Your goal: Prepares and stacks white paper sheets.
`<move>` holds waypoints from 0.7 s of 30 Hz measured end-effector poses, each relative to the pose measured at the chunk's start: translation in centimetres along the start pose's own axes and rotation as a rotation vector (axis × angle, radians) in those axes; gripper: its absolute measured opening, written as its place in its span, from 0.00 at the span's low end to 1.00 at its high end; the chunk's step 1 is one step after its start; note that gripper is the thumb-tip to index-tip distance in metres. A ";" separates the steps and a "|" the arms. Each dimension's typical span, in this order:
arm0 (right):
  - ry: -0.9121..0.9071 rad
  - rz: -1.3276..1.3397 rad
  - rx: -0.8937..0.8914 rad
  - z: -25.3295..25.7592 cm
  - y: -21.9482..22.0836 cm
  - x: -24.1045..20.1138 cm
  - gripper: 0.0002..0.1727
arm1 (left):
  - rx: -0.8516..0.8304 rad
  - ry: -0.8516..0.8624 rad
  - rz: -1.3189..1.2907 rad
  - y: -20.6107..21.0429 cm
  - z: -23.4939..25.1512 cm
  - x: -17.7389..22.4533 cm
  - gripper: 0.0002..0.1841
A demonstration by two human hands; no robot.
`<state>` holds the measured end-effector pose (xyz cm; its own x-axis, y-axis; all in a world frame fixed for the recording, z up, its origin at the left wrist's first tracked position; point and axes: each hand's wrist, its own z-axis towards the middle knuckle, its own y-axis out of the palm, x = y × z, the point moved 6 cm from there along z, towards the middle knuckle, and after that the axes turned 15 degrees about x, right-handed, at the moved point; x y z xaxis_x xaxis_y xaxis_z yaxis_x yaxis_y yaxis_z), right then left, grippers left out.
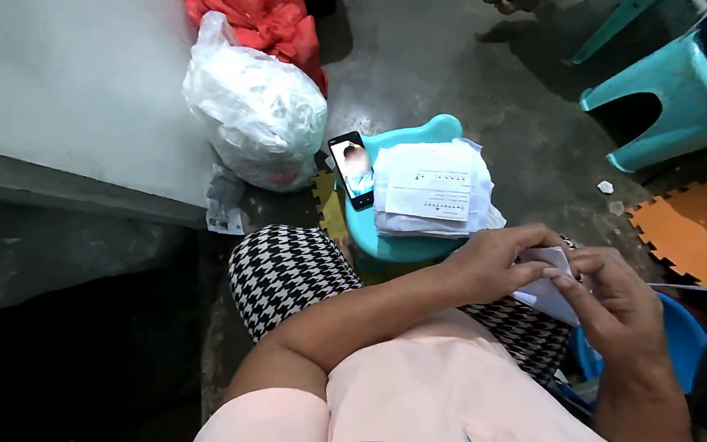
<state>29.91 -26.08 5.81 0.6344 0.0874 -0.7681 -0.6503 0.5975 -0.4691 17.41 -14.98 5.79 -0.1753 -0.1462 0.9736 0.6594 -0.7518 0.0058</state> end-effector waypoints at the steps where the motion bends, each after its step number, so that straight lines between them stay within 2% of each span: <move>1: -0.014 0.013 0.000 0.3 0.4 -0.3 0.14 | 0.015 -0.020 0.014 -0.5 0.0 0.2 0.11; 7: -0.087 0.027 -0.044 1.4 3.2 -1.1 0.19 | 0.107 -0.073 0.039 -3.3 -0.8 0.3 0.11; 11: -0.049 0.086 -0.080 1.5 5.0 -1.5 0.20 | 0.152 -0.081 0.052 -4.9 -1.3 0.0 0.11; 15: -0.006 0.230 -0.008 1.7 5.9 -1.7 0.09 | 0.176 -0.104 0.029 -5.8 -1.4 -0.7 0.11; 18: -0.046 0.232 0.023 1.9 6.3 -2.3 0.17 | 0.179 -0.116 -0.012 -5.9 -1.5 -0.9 0.10; 21: -0.030 0.240 -0.003 1.9 7.0 -2.8 0.17 | 0.179 -0.135 -0.081 -5.9 -1.5 -1.0 0.09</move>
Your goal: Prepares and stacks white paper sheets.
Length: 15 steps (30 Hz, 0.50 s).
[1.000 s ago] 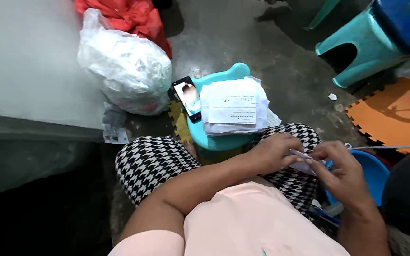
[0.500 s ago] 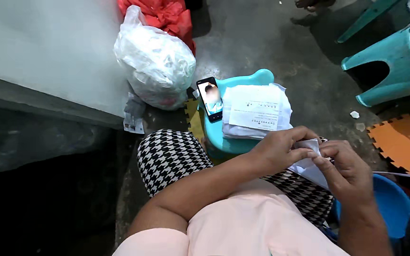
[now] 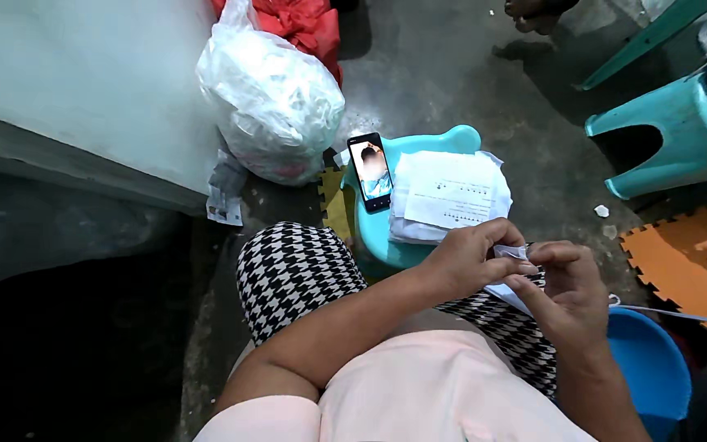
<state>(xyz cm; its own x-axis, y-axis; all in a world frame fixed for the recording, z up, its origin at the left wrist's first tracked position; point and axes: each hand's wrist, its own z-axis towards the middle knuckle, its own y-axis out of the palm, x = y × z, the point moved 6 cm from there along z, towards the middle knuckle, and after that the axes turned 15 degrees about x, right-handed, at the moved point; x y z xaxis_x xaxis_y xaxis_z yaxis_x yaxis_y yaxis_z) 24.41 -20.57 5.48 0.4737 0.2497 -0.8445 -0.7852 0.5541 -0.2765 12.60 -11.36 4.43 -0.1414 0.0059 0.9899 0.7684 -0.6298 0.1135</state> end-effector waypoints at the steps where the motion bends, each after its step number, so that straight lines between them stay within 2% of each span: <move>1: 0.020 0.023 -0.007 0.0 0.2 0.0 0.17 | -0.003 -0.023 -0.031 -0.1 0.0 -0.1 0.09; 8: 0.116 0.150 -0.060 0.3 1.2 -0.3 0.17 | -0.007 -0.141 -0.245 -0.5 -0.1 -0.3 0.11; 15: 0.135 0.277 -0.107 0.6 1.6 -0.3 0.06 | 0.008 -0.129 -0.251 -1.1 0.0 -0.2 0.11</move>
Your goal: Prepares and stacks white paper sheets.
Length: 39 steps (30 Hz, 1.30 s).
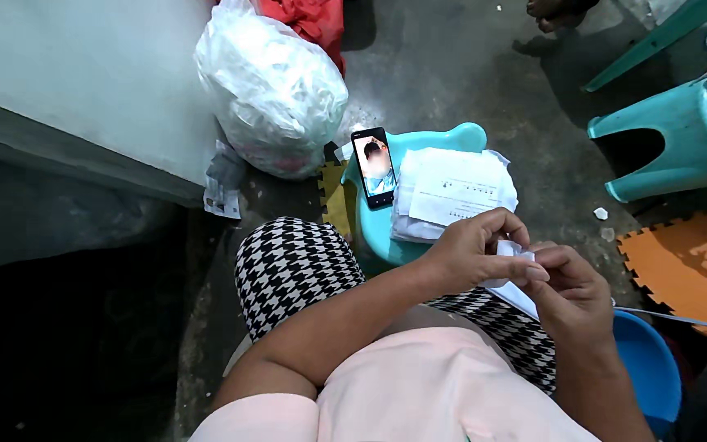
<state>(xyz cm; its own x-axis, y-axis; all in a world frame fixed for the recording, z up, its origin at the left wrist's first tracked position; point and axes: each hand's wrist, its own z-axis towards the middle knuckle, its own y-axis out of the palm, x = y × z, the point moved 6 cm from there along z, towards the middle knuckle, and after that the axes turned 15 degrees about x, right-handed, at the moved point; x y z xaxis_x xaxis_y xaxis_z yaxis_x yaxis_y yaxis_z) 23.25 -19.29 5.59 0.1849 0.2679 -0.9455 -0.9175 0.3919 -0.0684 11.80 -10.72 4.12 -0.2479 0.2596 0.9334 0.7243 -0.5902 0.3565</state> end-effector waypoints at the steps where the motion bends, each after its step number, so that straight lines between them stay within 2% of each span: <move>1: 0.001 0.027 -0.006 0.1 0.1 0.0 0.06 | 0.003 0.004 0.009 -0.1 0.1 0.0 0.11; 7: 0.083 0.259 0.013 0.7 -0.5 0.2 0.08 | -0.037 0.053 0.082 -0.5 0.3 0.5 0.10; 12: 0.111 0.203 0.030 0.7 -0.6 0.1 0.08 | -0.167 0.142 0.238 -0.5 0.3 0.8 0.09; 15: 0.102 0.152 0.010 0.7 -0.7 -0.1 0.08 | -0.206 0.123 0.161 -0.5 0.1 0.7 0.09; 20: 0.078 0.143 0.001 0.6 -0.7 -0.2 0.07 | -0.190 -0.085 -0.112 0.0 -0.2 0.2 0.05; 22: 0.086 0.179 -0.001 0.6 -0.8 -0.3 0.08 | -0.214 -0.116 -0.180 0.2 -0.3 0.2 0.08; 25: 0.120 0.265 0.039 0.6 -0.7 -0.6 0.09 | -0.246 -0.099 -0.151 0.2 -0.2 0.1 0.12; 30: 0.129 0.254 0.037 0.5 -0.7 -0.7 0.09 | -0.302 -0.011 0.031 0.0 -0.3 0.5 0.09; 33: 0.153 0.236 0.028 0.4 -0.8 -0.5 0.10 | -0.256 -0.033 -0.075 -0.3 -0.3 0.4 0.09; 36: 0.162 0.224 0.008 0.3 -1.1 -0.1 0.10 | -0.250 -0.064 -0.164 0.0 -0.3 0.3 0.05; 39: 0.209 0.299 -0.017 0.3 -1.0 0.2 0.11 | -0.263 -0.026 -0.086 0.1 -0.3 0.4 0.06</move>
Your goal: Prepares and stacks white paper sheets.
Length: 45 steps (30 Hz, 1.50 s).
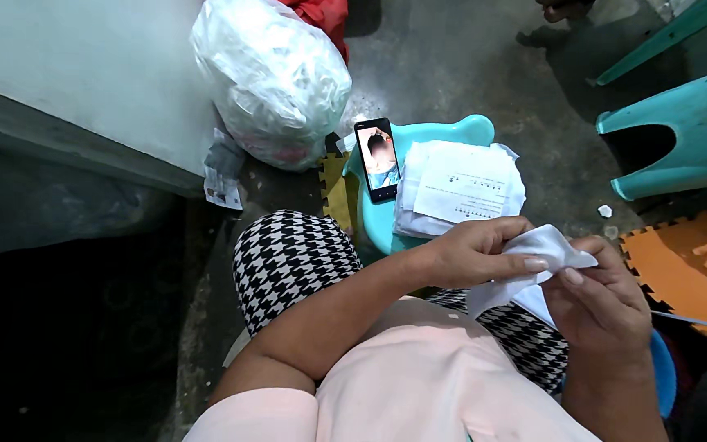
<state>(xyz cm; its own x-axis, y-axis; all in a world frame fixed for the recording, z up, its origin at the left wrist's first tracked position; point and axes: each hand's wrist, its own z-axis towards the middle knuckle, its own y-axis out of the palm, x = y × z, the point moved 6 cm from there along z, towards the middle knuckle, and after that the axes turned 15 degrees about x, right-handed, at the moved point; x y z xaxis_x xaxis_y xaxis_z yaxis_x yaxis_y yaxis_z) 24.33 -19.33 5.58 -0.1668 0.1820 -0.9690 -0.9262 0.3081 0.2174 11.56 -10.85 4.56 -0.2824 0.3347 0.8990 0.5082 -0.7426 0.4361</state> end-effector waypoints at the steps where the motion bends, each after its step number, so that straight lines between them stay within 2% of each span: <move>1: 0.038 0.029 -0.011 0.0 0.1 0.2 0.13 | -0.003 0.020 0.066 0.0 0.0 0.1 0.08; 4: 0.157 0.034 -0.052 0.1 0.7 0.8 0.17 | 0.001 0.047 0.237 0.0 -0.1 0.3 0.10; 7: 0.222 0.024 -0.016 0.1 1.0 1.0 0.13 | 0.018 0.036 0.287 -0.3 -0.1 0.4 0.10; 9: 0.215 0.009 -0.023 0.3 1.0 1.0 0.12 | 0.010 0.011 0.281 -0.5 -0.1 0.3 0.11; 13: 0.139 -0.046 0.011 0.9 0.4 0.3 0.09 | -0.103 -0.033 0.283 -0.3 -0.2 -0.2 0.20; 18: 0.075 -0.134 0.026 1.4 0.1 -0.8 0.09 | -0.235 -0.087 0.239 0.0 -0.7 -0.9 0.11; 24: 0.011 -0.171 0.124 2.2 -0.9 -2.2 0.08 | -0.299 -0.170 0.222 0.2 -1.0 -1.3 0.08; 30: -0.040 -0.097 0.254 2.3 -2.7 -3.2 0.08 | -0.183 -0.046 0.158 -0.9 -0.4 -1.3 0.08; 38: -0.042 0.073 0.359 2.0 -4.2 -2.5 0.09 | 0.042 0.001 -0.251 -3.1 0.6 -1.0 0.03; 41: -0.038 0.074 0.380 2.0 -4.3 -2.1 0.10 | 0.071 -0.012 -0.373 -3.3 0.6 -0.9 0.05; 45: -0.042 0.054 0.408 2.2 -4.3 -1.7 0.10 | 0.168 -0.023 -0.291 -3.4 0.5 -0.6 0.07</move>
<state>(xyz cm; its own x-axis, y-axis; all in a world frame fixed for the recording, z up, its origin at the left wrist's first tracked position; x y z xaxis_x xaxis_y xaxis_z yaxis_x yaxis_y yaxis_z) 29.30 -18.93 6.59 -0.1900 0.2430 -0.9512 -0.7051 0.6404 0.3045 10.45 -8.23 2.54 -0.4180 0.5332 0.7355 0.5363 -0.5087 0.6735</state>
